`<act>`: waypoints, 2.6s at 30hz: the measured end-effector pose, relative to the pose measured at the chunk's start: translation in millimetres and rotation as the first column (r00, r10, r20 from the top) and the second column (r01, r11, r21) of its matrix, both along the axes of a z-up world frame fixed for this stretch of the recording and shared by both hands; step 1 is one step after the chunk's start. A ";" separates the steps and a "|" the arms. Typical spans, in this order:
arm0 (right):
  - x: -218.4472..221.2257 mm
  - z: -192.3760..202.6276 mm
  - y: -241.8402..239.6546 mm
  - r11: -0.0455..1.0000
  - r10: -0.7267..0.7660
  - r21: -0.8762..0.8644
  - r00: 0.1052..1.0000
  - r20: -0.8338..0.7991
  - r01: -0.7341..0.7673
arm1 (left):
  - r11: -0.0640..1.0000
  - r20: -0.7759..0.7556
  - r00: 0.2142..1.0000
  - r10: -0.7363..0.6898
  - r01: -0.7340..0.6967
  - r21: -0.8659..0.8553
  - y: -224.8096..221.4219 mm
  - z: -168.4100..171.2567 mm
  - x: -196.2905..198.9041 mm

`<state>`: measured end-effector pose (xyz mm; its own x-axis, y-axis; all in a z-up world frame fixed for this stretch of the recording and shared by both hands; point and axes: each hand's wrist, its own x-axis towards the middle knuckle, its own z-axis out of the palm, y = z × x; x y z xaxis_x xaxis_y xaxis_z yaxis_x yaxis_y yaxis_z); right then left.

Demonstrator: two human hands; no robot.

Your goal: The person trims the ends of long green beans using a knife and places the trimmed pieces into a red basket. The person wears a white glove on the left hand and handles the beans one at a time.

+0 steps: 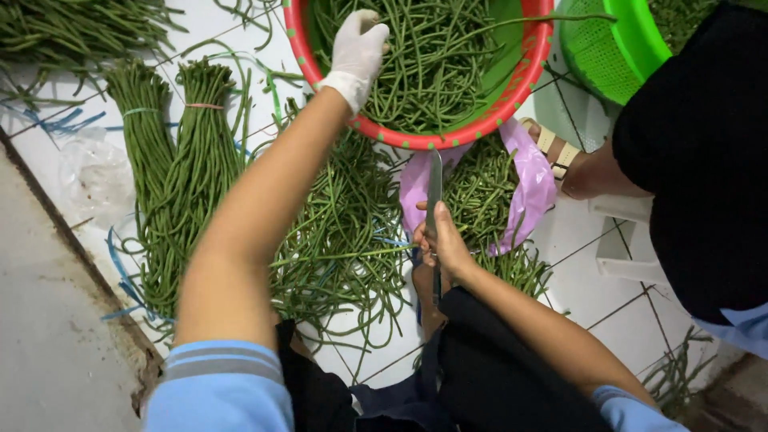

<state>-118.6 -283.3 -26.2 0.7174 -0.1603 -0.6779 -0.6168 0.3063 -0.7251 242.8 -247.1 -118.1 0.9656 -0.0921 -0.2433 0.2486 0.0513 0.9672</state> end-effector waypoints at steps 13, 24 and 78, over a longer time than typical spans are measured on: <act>-0.4 -39.3 -11.8 0.891 0.315 -0.343 0.949 -0.002 -0.297 | 0.633 -0.097 0.779 -0.620 0.569 0.525 271.5 50.5 -217.6; 141.9 91.4 -42.8 0.314 0.761 -0.905 0.646 0.059 -0.287 | 0.675 -0.277 0.849 -0.450 0.527 0.517 304.5 -33.1 -309.8; 254.5 73.9 -109.5 0.951 0.035 -0.284 0.870 0.491 0.121 | 0.790 -0.295 0.927 -0.231 0.355 0.499 389.7 7.5 -317.3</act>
<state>135.9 -392.8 47.8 0.9284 -0.3349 -0.1607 -0.1537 0.0474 -0.9870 -74.6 142.6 -110.6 0.8338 -0.1572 -0.5293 0.3631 -0.5660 0.7401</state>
